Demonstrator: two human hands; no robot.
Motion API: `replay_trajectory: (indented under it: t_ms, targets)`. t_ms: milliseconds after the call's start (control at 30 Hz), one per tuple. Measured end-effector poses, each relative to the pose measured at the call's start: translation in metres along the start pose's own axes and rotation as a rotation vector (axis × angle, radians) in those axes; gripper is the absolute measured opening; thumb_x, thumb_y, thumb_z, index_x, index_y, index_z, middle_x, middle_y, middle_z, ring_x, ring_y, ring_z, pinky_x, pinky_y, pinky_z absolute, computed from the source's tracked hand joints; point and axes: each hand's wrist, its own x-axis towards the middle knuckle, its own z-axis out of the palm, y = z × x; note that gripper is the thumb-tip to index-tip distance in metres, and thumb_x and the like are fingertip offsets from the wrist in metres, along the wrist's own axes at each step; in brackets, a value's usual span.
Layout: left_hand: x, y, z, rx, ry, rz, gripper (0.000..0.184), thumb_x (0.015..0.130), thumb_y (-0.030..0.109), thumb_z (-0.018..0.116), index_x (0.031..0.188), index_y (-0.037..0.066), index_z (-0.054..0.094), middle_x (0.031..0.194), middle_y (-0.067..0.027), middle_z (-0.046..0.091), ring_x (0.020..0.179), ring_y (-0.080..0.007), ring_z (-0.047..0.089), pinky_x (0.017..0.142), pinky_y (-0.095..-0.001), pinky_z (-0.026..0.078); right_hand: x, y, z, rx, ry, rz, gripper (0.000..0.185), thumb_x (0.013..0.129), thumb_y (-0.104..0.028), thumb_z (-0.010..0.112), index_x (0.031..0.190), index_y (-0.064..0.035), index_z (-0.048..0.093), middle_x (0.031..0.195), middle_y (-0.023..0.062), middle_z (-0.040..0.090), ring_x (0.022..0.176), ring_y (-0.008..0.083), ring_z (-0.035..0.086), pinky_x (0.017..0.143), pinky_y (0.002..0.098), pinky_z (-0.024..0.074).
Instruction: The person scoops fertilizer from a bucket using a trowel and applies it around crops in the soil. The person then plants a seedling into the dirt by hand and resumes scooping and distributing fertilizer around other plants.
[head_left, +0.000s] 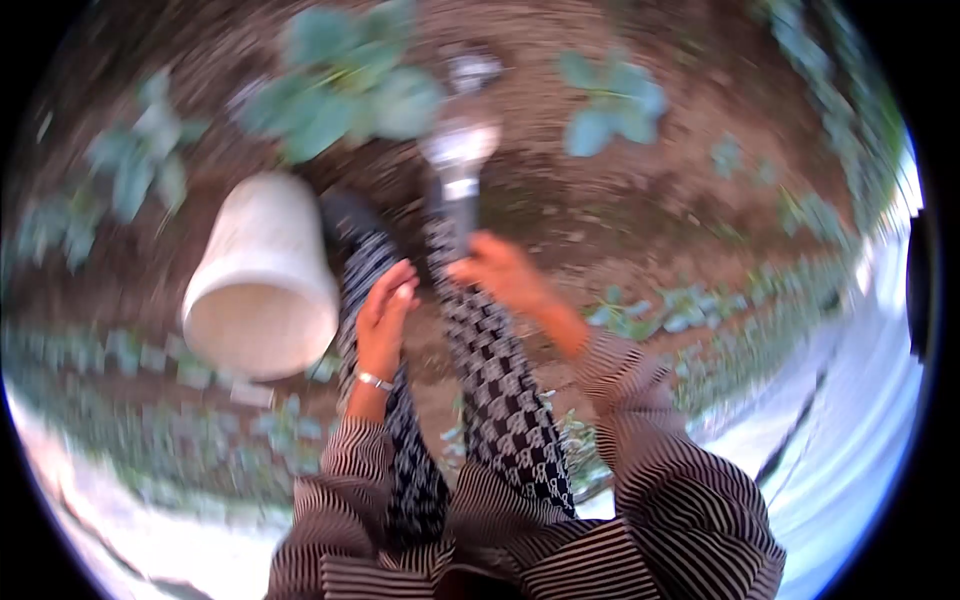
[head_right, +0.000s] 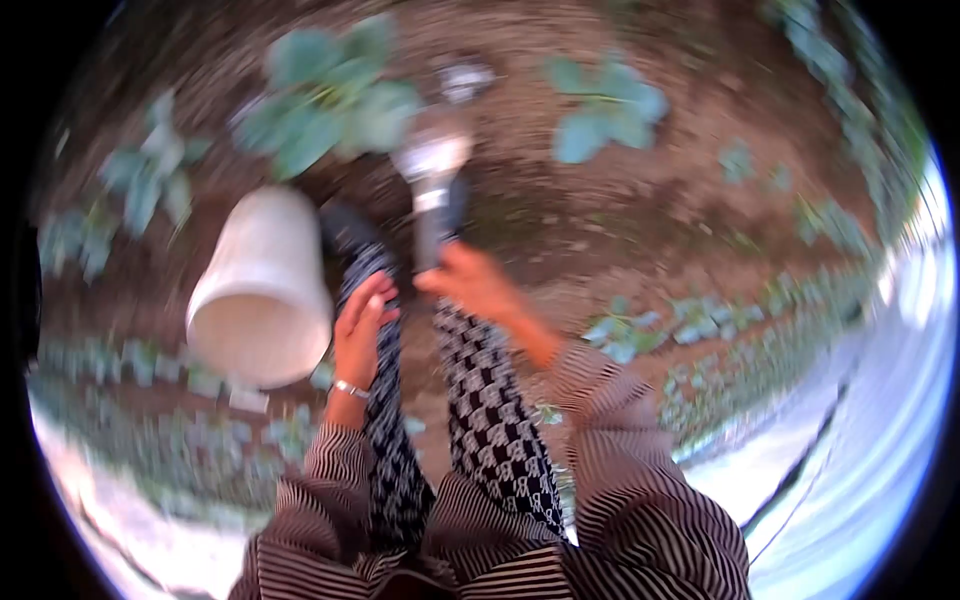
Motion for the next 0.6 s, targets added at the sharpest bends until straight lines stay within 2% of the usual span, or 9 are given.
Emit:
replay_trajectory:
  t_ms: [100, 200, 233, 333, 400, 433, 500, 533, 600]
  targets:
    - [-0.048, 0.021, -0.062, 0.026, 0.449, 0.059, 0.019, 0.089, 0.011, 0.058, 0.105, 0.001, 0.062, 0.094, -0.0032, 0.063, 0.082, -0.0106, 0.060, 0.071, -0.0247, 0.051, -0.027, -0.029, -0.017, 0.056, -0.083, 0.040, 0.021, 0.088, -0.016, 0.059, 0.103, -0.0023, 0.054, 0.085, 0.0035, 0.063, 0.074, 0.0104, 0.060, 0.067, 0.0269, 0.0493]
    - [-0.090, 0.014, -0.167, 0.247, 0.877, 0.269, 0.014, 0.085, 0.008, 0.062, 0.098, 0.003, 0.060, 0.088, -0.0022, 0.061, 0.074, -0.0087, 0.056, 0.067, -0.0233, 0.048, -0.064, -0.041, -0.002, -0.110, -0.268, 0.125, 0.019, 0.087, -0.013, 0.057, 0.102, -0.0018, 0.052, 0.088, 0.0056, 0.063, 0.073, 0.0113, 0.060, 0.067, 0.0274, 0.0496]
    - [-0.087, 0.005, -0.206, 0.368, 1.007, 0.403, 0.022, 0.081, 0.009, 0.066, 0.101, 0.002, 0.058, 0.088, -0.0033, 0.060, 0.078, -0.0122, 0.055, 0.072, -0.0266, 0.048, -0.072, -0.047, 0.002, -0.205, -0.320, 0.168, 0.019, 0.086, -0.012, 0.057, 0.102, -0.0017, 0.051, 0.089, 0.0065, 0.063, 0.073, 0.0115, 0.060, 0.067, 0.0278, 0.0497]
    - [-0.093, 0.007, -0.273, 0.875, 1.216, 0.149, 0.057, 0.073, 0.023, 0.075, 0.118, -0.002, 0.052, 0.112, -0.0174, 0.056, 0.103, -0.0266, 0.054, 0.092, -0.0365, 0.042, -0.076, -0.067, 0.046, -0.222, -0.533, 0.230, 0.022, 0.088, -0.015, 0.053, 0.104, -0.0022, 0.049, 0.088, 0.0074, 0.061, 0.068, 0.0122, 0.059, 0.064, 0.0303, 0.0502]
    - [-0.077, -0.020, -0.318, 0.891, 1.017, 0.177, 0.076, 0.070, 0.030, 0.077, 0.129, -0.005, 0.044, 0.127, -0.0228, 0.048, 0.118, -0.0328, 0.047, 0.102, -0.0392, 0.035, -0.062, -0.058, 0.083, -0.461, -0.562, 0.065, 0.027, 0.088, -0.022, 0.053, 0.105, -0.0024, 0.047, 0.088, 0.0126, 0.061, 0.068, 0.0202, 0.059, 0.063, 0.0372, 0.0471]
    - [-0.071, -0.027, -0.328, 0.703, 0.898, 0.090, 0.084, 0.069, 0.032, 0.078, 0.133, -0.006, 0.039, 0.132, -0.0235, 0.045, 0.122, -0.0340, 0.044, 0.104, -0.0399, 0.032, -0.051, -0.061, 0.106, -0.540, -0.536, -0.042, 0.030, 0.086, -0.022, 0.053, 0.107, -0.0023, 0.046, 0.085, 0.0158, 0.060, 0.069, 0.0286, 0.059, 0.063, 0.0407, 0.0455]
    - [-0.050, -0.033, -0.332, 0.311, 0.749, 0.082, 0.072, 0.075, 0.024, 0.074, 0.134, -0.002, 0.040, 0.129, -0.0178, 0.050, 0.116, -0.0276, 0.049, 0.099, -0.0360, 0.038, -0.017, -0.051, 0.156, -0.640, -0.495, 0.008, 0.032, 0.084, -0.019, 0.051, 0.108, 0.0019, 0.046, 0.079, 0.0247, 0.060, 0.074, 0.0434, 0.060, 0.067, 0.0493, 0.0458]
    - [-0.046, -0.023, -0.323, 0.073, 0.656, 0.039, 0.068, 0.078, 0.020, 0.071, 0.134, 0.001, 0.040, 0.128, -0.0155, 0.052, 0.115, -0.0257, 0.051, 0.097, -0.0345, 0.039, 0.005, -0.033, 0.184, -0.719, -0.424, 0.031, 0.033, 0.083, -0.016, 0.050, 0.107, 0.0060, 0.046, 0.084, 0.0301, 0.061, 0.080, 0.0453, 0.060, 0.072, 0.0516, 0.0468]
    - [-0.033, -0.045, -0.329, 0.046, 0.706, 0.053, 0.057, 0.083, 0.020, 0.066, 0.132, 0.004, 0.042, 0.121, -0.0094, 0.055, 0.109, -0.0204, 0.052, 0.093, -0.0331, 0.041, 0.051, -0.031, 0.237, -0.815, -0.311, 0.161, 0.035, 0.086, -0.019, 0.051, 0.108, 0.0083, 0.047, 0.087, 0.0306, 0.061, 0.081, 0.0425, 0.062, 0.071, 0.0459, 0.0495]
